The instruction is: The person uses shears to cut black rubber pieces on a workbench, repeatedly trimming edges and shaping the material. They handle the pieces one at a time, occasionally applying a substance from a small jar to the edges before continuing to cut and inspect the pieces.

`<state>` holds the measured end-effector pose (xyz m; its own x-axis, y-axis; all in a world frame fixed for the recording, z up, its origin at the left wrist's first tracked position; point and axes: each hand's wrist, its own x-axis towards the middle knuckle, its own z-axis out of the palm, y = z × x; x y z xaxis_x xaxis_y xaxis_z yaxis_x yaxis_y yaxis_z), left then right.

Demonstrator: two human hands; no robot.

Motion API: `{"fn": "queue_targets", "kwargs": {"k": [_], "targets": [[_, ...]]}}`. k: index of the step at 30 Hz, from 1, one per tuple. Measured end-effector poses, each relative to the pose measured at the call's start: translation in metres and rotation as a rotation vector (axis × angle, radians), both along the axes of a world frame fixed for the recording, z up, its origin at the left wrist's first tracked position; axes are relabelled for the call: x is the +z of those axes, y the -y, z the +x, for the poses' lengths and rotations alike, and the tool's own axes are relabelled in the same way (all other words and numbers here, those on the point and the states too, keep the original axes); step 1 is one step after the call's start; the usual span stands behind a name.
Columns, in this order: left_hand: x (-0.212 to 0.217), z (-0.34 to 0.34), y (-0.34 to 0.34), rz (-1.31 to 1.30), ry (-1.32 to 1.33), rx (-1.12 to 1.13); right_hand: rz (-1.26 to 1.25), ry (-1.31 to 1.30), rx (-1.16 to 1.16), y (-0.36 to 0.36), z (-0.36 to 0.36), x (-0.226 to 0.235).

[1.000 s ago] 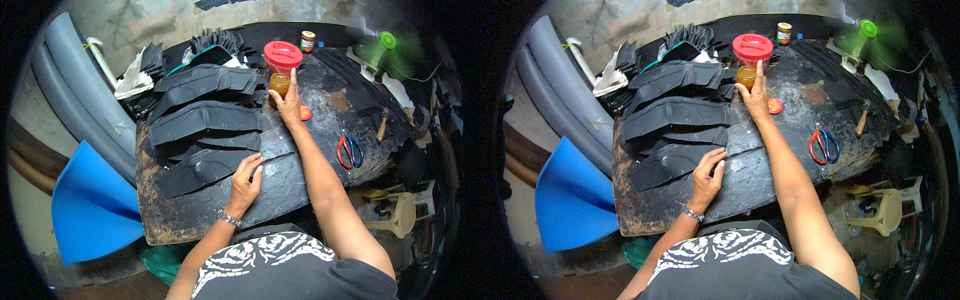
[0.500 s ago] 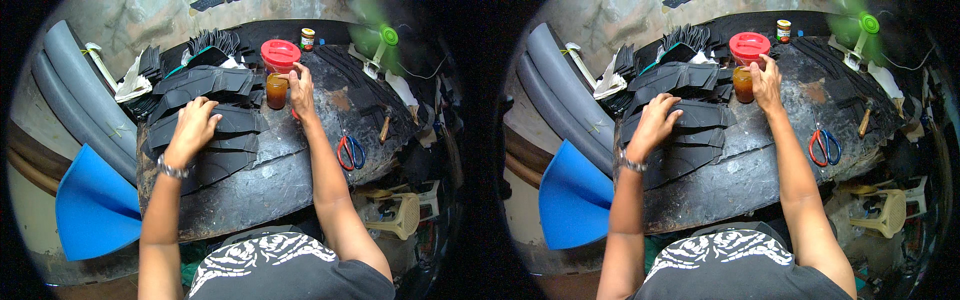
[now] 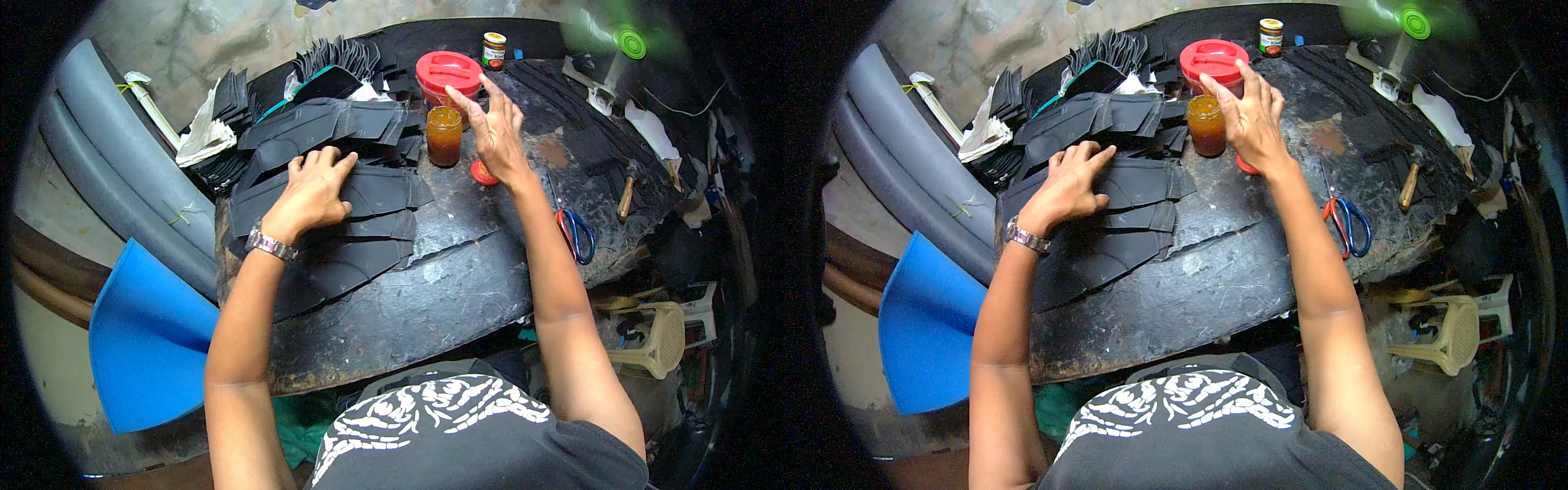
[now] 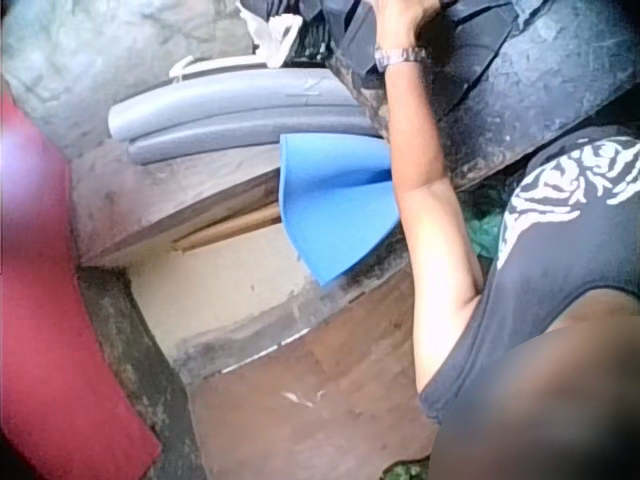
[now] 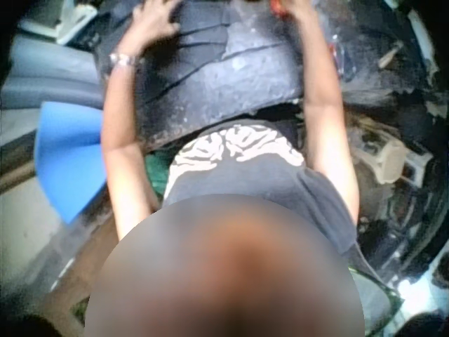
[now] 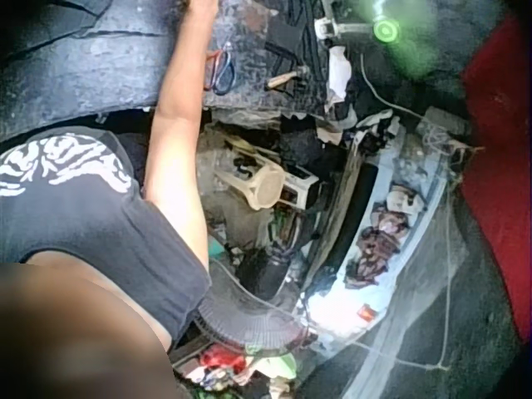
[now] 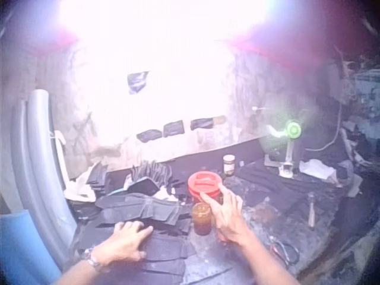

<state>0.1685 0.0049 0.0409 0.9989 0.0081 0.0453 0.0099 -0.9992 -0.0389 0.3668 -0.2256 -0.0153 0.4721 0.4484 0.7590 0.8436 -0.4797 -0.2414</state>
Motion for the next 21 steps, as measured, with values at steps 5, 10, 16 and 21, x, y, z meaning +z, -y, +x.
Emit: {"fn": "queue_targets", "kwargs": {"k": [5,10,16,21], "targets": [[-0.013,0.016,0.015,0.123,0.002,0.003,-0.12,-0.028,-0.083,0.006,-0.012,-0.018],[0.005,0.018,0.015,-0.12,0.004,-0.028,-0.157,0.033,-0.099,0.009,-0.018,-0.028],[0.046,-0.021,0.015,-1.072,-0.395,-0.156,-0.167,-0.004,-0.104,0.01,-0.037,-0.02],[0.055,-0.048,0.01,-1.437,-0.603,-0.048,0.258,-0.613,0.341,0.018,-0.075,0.006]]}}
